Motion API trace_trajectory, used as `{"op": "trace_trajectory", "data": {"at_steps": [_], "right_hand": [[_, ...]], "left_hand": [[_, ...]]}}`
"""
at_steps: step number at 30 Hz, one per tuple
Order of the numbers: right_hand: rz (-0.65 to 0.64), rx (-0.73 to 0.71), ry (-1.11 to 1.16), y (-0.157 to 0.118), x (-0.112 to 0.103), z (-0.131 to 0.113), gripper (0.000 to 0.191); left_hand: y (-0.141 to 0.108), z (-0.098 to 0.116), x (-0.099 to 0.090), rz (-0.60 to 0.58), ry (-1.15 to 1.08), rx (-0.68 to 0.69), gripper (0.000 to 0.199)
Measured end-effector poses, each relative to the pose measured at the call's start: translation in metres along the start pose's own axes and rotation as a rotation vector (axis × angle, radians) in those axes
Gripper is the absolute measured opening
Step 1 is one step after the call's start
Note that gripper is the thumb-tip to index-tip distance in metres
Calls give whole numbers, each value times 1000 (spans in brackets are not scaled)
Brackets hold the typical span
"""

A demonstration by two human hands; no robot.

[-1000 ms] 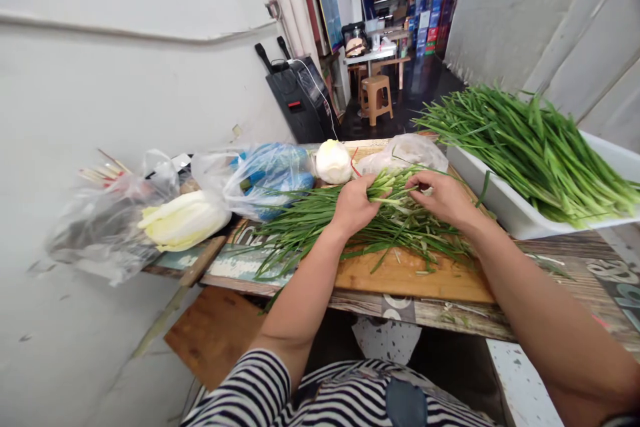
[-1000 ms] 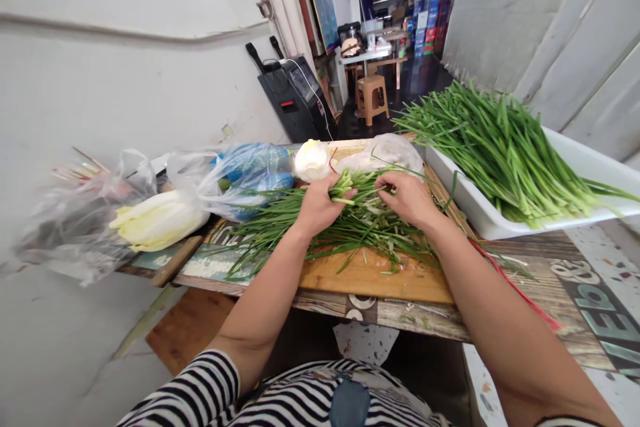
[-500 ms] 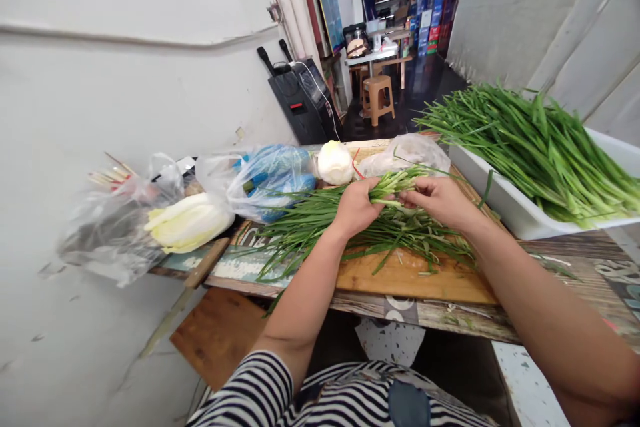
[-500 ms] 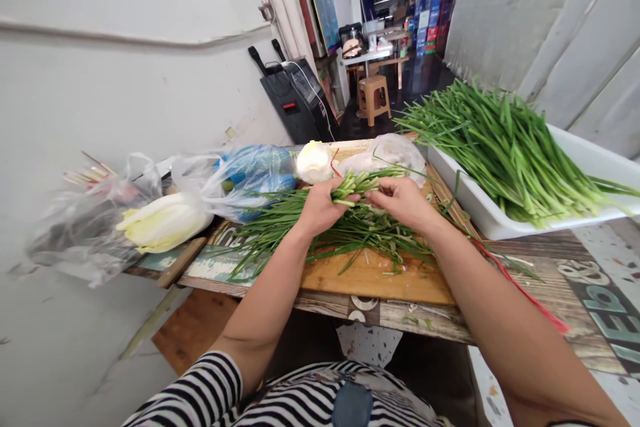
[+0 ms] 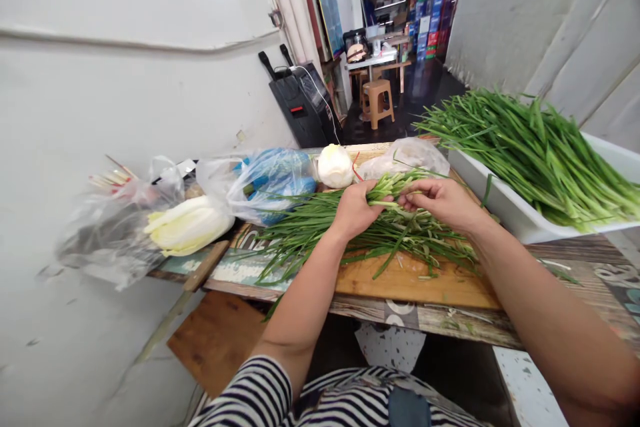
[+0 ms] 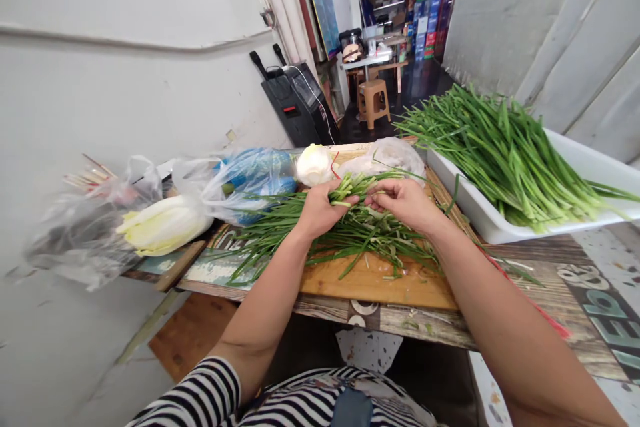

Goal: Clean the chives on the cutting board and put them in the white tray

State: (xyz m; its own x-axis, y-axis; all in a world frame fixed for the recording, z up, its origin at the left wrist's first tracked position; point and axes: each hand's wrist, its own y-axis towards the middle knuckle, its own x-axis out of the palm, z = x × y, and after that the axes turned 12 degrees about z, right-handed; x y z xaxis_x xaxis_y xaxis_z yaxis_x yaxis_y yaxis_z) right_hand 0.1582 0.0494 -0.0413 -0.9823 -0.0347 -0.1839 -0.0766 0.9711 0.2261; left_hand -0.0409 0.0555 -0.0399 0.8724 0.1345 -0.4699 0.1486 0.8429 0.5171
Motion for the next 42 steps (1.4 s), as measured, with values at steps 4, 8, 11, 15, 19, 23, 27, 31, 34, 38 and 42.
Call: {"op": "trace_trajectory", "data": {"at_steps": [4,8,11,15,19,23,27,31,34,38,42], "right_hand": [[114,-60,-52,-1,1,-1,26],[105,28,8,-2,4,-3,31],[167,130,136,-1,3,-2,38],[393,180,234,3,-7,1,38],[362,152,74,5,-14,5,37],[259,21,-60,8,-12,14,28],[139,-294,-439,1,-2,13,42],[-240,-333,-788,-23,25,13,79],[-264,-324,-912,-33,44,20,81],[-272,-320,-912,-35,49,23,71],[-279,-318,-881,-37,46,21,70]], "left_hand": [[0,-3,1,-25,3,22,11],[-1,-5,1,-18,26,41,14],[-2,-3,1,4,18,65,12],[-2,1,-1,18,-17,43,13],[-3,1,0,3,-11,24,14],[-2,0,1,11,2,6,15],[-1,5,-5,81,5,30,14],[0,7,-12,241,1,-27,21],[4,7,-18,274,-25,-81,26],[14,20,-40,371,-48,-158,32],[49,56,-83,545,-231,-183,37]]}}
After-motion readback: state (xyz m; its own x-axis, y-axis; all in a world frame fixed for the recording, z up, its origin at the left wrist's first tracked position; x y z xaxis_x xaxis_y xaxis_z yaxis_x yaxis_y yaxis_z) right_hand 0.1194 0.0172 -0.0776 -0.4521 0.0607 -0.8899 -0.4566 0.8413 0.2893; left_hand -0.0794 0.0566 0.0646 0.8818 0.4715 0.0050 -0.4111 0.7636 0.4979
